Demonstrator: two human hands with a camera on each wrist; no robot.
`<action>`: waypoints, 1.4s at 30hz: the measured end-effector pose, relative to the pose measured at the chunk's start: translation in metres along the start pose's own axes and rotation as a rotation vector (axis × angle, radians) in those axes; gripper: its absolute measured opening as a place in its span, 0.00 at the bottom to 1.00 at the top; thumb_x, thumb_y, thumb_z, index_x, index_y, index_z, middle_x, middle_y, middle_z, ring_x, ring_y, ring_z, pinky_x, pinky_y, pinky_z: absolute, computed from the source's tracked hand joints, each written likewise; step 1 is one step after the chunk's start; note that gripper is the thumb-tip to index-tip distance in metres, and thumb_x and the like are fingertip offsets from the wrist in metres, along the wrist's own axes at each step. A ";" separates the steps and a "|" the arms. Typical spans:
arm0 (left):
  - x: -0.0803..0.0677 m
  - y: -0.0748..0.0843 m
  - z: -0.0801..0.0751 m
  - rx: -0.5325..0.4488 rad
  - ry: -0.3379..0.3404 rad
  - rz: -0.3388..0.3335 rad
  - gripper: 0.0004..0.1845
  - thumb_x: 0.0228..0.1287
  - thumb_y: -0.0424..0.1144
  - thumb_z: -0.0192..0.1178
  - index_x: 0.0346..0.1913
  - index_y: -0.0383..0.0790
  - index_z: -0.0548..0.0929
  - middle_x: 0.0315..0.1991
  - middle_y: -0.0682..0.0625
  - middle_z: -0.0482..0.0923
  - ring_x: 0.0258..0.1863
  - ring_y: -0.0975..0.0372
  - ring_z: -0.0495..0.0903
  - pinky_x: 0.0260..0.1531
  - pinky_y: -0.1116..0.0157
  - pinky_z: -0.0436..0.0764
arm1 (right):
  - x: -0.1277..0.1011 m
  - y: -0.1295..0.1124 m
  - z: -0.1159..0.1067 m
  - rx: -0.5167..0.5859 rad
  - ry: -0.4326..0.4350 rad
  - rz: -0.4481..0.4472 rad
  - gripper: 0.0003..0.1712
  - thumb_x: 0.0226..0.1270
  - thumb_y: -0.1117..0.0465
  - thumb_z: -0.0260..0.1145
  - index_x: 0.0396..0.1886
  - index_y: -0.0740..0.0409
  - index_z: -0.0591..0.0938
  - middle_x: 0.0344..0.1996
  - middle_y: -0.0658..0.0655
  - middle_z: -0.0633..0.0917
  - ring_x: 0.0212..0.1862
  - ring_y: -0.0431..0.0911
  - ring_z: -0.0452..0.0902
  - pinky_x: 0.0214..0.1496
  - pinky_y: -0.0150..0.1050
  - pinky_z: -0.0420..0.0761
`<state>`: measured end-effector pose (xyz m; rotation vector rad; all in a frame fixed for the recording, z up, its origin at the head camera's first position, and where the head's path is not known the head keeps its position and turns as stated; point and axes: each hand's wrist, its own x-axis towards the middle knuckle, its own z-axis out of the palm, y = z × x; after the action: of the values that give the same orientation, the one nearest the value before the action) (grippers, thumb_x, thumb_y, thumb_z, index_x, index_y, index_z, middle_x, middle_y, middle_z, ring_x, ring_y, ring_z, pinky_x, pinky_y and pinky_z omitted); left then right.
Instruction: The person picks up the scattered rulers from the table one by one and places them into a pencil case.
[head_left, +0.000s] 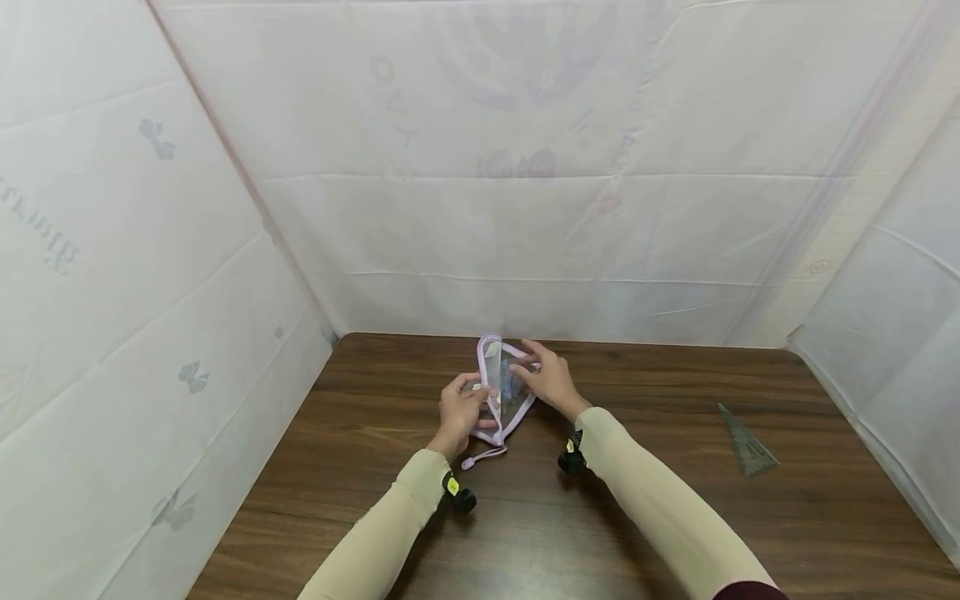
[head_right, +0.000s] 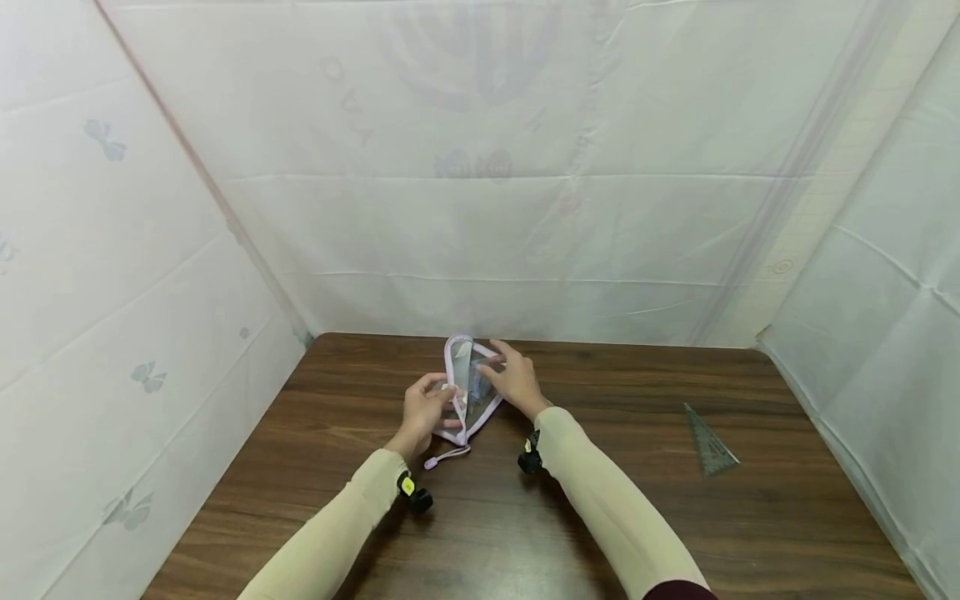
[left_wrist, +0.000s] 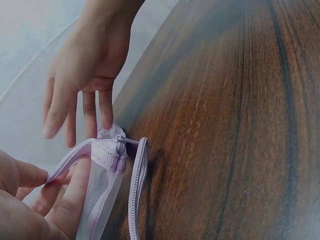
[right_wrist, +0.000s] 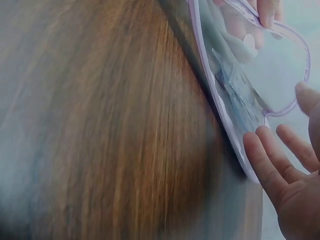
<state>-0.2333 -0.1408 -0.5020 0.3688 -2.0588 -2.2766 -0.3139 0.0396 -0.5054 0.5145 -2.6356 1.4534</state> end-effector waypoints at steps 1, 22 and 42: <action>0.000 0.000 0.000 0.004 0.001 -0.001 0.12 0.73 0.27 0.60 0.56 0.36 0.79 0.42 0.37 0.89 0.30 0.52 0.87 0.23 0.53 0.90 | -0.001 0.001 -0.001 -0.011 0.000 -0.011 0.38 0.70 0.52 0.73 0.75 0.59 0.70 0.52 0.60 0.89 0.34 0.48 0.86 0.38 0.43 0.90; 0.000 -0.001 -0.001 0.012 -0.020 0.012 0.16 0.74 0.28 0.59 0.62 0.31 0.76 0.48 0.30 0.85 0.42 0.38 0.86 0.29 0.46 0.90 | -0.022 0.005 -0.044 -0.004 -0.116 -0.085 0.46 0.72 0.39 0.66 0.82 0.44 0.58 0.64 0.62 0.82 0.63 0.59 0.79 0.64 0.60 0.80; -0.003 0.003 0.001 -0.008 0.000 0.009 0.14 0.72 0.26 0.59 0.57 0.33 0.78 0.43 0.33 0.87 0.32 0.51 0.88 0.21 0.54 0.90 | -0.053 0.024 -0.089 -0.180 -0.142 -0.140 0.46 0.74 0.44 0.66 0.83 0.48 0.56 0.68 0.65 0.77 0.64 0.66 0.76 0.60 0.65 0.81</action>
<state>-0.2308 -0.1396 -0.4985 0.3582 -2.0459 -2.2790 -0.2794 0.1392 -0.4887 0.7907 -2.7381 1.1672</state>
